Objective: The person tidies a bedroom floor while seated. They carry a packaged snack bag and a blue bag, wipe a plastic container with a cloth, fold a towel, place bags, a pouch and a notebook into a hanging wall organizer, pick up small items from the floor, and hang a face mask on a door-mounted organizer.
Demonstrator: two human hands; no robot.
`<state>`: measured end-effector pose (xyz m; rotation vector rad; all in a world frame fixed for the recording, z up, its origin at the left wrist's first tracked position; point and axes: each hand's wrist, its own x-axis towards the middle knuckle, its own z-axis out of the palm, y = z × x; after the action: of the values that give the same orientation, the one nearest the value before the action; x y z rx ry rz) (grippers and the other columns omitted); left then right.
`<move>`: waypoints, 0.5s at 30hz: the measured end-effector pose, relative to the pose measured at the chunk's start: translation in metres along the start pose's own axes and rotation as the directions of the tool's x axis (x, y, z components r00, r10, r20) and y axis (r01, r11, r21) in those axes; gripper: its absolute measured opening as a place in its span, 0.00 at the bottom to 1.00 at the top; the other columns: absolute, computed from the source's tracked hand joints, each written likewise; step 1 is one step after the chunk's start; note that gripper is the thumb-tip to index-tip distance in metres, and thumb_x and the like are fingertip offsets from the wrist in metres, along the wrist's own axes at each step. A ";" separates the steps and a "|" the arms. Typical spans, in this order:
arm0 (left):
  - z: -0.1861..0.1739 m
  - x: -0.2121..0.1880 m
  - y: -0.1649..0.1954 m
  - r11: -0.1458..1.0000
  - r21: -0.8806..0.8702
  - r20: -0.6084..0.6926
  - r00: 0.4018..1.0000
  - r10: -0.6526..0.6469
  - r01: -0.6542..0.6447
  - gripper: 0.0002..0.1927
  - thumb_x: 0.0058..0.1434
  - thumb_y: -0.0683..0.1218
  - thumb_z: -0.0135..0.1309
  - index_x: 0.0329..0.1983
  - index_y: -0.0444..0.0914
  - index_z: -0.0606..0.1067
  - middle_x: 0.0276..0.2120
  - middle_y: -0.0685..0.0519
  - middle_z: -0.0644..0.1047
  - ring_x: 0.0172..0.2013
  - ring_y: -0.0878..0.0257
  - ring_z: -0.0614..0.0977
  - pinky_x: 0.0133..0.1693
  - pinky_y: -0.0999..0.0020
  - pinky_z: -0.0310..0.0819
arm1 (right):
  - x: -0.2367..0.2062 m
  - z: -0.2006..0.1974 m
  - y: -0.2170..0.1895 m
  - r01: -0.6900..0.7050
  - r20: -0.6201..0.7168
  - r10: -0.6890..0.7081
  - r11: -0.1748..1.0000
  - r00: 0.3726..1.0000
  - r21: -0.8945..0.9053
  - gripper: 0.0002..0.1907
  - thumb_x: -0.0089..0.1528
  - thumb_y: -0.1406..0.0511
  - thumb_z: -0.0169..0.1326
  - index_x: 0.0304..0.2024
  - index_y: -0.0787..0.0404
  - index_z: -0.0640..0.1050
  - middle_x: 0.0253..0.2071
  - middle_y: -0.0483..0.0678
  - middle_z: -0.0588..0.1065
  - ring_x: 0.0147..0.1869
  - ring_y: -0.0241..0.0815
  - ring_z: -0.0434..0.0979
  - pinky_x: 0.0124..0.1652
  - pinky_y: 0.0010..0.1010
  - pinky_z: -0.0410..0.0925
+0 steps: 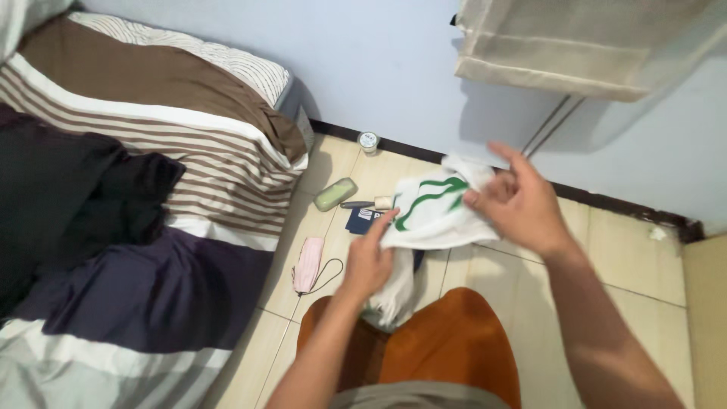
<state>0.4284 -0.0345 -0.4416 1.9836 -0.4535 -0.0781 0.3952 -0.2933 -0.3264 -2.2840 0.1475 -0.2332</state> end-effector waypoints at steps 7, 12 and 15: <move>-0.067 0.019 0.018 0.817 -0.399 0.662 0.747 -0.057 0.416 0.20 0.69 0.42 0.54 0.63 0.33 0.73 0.52 0.44 0.80 0.49 0.59 0.81 0.53 0.64 0.76 | -0.038 -0.019 0.006 0.165 0.444 -0.221 0.973 0.869 0.161 0.62 0.48 0.38 0.62 0.75 0.60 0.55 0.73 0.59 0.62 0.77 0.54 0.59 0.70 0.45 0.54; -0.092 -0.010 0.002 0.420 -0.615 0.686 0.715 -0.132 0.667 0.22 0.66 0.44 0.50 0.64 0.36 0.70 0.54 0.46 0.79 0.52 0.55 0.82 0.56 0.59 0.75 | -0.091 0.009 0.042 -0.158 0.405 -0.427 0.505 0.808 0.849 0.72 0.50 0.23 0.43 0.78 0.63 0.43 0.77 0.54 0.55 0.80 0.51 0.53 0.73 0.47 0.53; -0.085 -0.038 -0.018 0.340 -0.709 0.564 0.786 -0.253 0.618 0.22 0.67 0.47 0.49 0.62 0.34 0.70 0.53 0.43 0.79 0.51 0.52 0.82 0.54 0.55 0.76 | -0.112 0.052 0.065 -0.213 0.363 -0.349 0.400 0.864 0.891 0.72 0.47 0.23 0.41 0.76 0.64 0.45 0.72 0.59 0.62 0.73 0.53 0.65 0.67 0.52 0.63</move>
<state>0.4202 0.0580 -0.4254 0.9502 -0.0072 -0.8915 0.2948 -0.2783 -0.4222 -1.1138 -0.3136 0.2335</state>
